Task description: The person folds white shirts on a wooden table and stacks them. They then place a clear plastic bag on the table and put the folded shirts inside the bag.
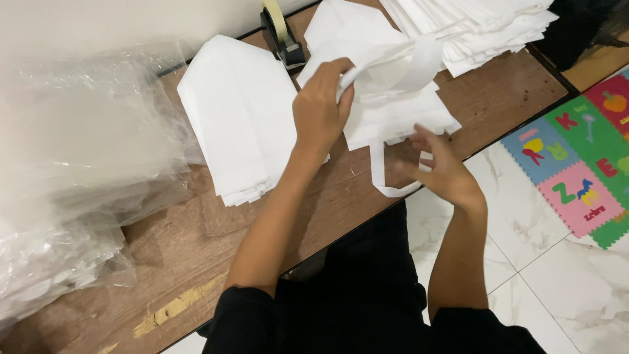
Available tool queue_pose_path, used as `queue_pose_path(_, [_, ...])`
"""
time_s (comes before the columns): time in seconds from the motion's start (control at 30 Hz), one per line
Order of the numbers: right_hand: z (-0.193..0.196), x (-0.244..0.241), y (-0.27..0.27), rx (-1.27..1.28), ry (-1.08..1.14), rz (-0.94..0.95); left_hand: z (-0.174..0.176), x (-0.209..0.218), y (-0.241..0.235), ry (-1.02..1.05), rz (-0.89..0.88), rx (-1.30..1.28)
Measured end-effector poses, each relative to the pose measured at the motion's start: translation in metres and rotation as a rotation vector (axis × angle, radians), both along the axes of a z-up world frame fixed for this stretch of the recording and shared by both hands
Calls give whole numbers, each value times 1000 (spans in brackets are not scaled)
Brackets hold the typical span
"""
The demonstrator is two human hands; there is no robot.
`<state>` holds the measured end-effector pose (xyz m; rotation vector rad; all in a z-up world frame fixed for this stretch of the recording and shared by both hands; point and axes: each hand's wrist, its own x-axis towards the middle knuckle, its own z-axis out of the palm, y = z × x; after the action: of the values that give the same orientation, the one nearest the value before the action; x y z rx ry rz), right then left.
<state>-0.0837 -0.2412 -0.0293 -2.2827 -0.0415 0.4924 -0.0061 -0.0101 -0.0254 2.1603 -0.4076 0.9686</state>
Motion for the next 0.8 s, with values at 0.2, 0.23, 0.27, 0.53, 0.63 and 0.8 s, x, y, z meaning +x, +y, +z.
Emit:
queue_pose_path(0.2, [-28,21,39,1870,133,-522,-47,-24,-38,-283,117,178])
queue_pose_path(0.23, [-24,23,48,1883,88,-600,-63,-27,-44,-333,93,246])
queue_pose_path(0.27, [-20,26,58,1896,48,-679,-79,-31,-48,-381,71,316])
queue_pose_path(0.53, [-94,37,15,1499,-127,-1021,-40,-110,2,188,78,516])
queue_pose_path(0.63, [-107,36,-7,1503,-149,-947,-8,-122,47,649,164,530])
queue_pose_path(0.8, [-38,15,24,1407,-196,-1140,-96,-98,120,625,411,741])
